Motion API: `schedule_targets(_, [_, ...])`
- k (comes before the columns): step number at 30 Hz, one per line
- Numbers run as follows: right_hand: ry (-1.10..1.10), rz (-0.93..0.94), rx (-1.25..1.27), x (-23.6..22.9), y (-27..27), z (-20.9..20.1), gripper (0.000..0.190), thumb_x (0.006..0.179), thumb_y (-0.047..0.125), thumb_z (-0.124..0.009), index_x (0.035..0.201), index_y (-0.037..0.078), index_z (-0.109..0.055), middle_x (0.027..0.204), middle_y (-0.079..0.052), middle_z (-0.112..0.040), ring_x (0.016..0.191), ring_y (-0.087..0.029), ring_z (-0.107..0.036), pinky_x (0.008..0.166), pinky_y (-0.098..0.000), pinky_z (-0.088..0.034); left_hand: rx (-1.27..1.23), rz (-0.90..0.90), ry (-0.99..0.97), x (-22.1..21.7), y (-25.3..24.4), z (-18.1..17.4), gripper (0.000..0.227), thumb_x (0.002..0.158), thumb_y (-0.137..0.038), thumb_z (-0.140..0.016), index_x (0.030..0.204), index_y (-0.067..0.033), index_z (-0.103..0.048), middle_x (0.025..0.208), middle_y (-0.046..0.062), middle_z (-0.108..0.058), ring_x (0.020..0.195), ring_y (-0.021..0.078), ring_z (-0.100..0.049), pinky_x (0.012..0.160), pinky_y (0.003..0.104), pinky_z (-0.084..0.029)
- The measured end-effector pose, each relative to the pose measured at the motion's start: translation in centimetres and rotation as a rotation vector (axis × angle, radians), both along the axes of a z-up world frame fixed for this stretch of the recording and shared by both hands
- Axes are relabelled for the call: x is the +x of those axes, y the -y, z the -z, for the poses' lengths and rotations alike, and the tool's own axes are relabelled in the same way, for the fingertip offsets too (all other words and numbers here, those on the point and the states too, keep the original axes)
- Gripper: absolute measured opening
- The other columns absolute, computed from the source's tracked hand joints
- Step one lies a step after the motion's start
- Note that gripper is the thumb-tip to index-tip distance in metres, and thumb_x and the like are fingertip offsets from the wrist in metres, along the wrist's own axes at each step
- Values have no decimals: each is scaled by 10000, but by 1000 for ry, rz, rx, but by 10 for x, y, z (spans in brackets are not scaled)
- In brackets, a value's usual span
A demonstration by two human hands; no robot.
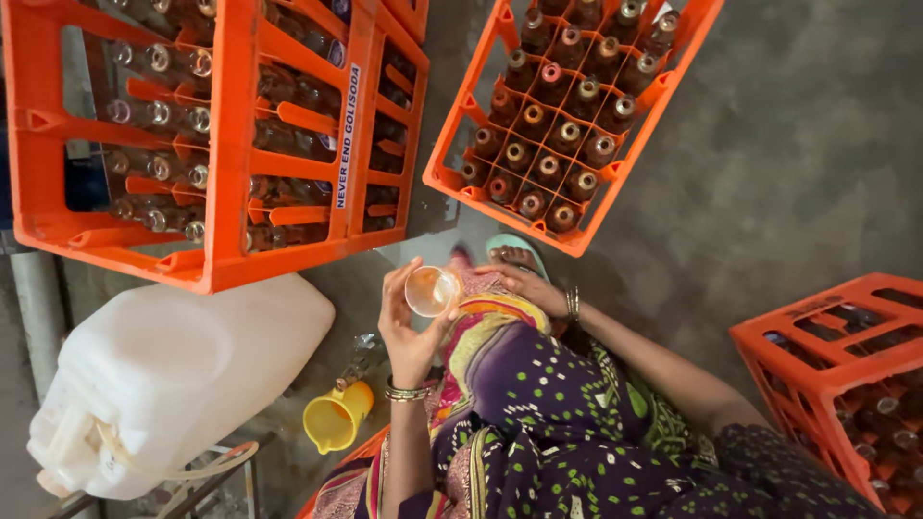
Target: The person sits on the floor and fills glass bottles with a reddish liquid from a large white container using a yellow funnel. The person places filled bottles into orange crates and repeats the process for multiple bottles.
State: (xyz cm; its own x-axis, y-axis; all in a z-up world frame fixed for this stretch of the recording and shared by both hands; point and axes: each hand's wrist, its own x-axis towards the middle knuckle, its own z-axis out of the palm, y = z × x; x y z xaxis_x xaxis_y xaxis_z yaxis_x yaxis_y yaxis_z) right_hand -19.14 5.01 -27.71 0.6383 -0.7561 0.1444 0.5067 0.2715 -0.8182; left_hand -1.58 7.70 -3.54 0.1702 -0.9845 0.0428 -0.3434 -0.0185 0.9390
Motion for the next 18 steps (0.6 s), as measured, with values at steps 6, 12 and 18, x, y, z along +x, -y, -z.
schedule_targets(6, [-502,-27,-107,16,-12,1,302,1102,310,-536,1163,85,-728,951,-101,-759,842,-172,-732,765,-337,-573,-37,-42,84,-10,-24,-22,744,749,-115,-915,1405,-36,-574,1317,73,-572,1234,193,-595,1102,337,-495])
schedule_targets(12, [-822,353,-656,-17,-33,-84,184,918,303,-682,1046,194,-755,884,-59,-757,757,-261,-736,652,-367,-574,-146,-48,210,-31,-40,-68,672,738,-99,-903,1343,-40,-616,1324,90,-581,1247,222,-600,1107,349,-495])
schedule_targets(18, [-1025,350,-886,-62,-62,-196,277,798,484,-843,826,227,-746,723,-19,-725,659,-229,-691,620,-386,-523,-282,9,210,-62,-51,-105,635,745,-167,-926,1305,-71,-643,1352,111,-590,1288,248,-603,1084,363,-543])
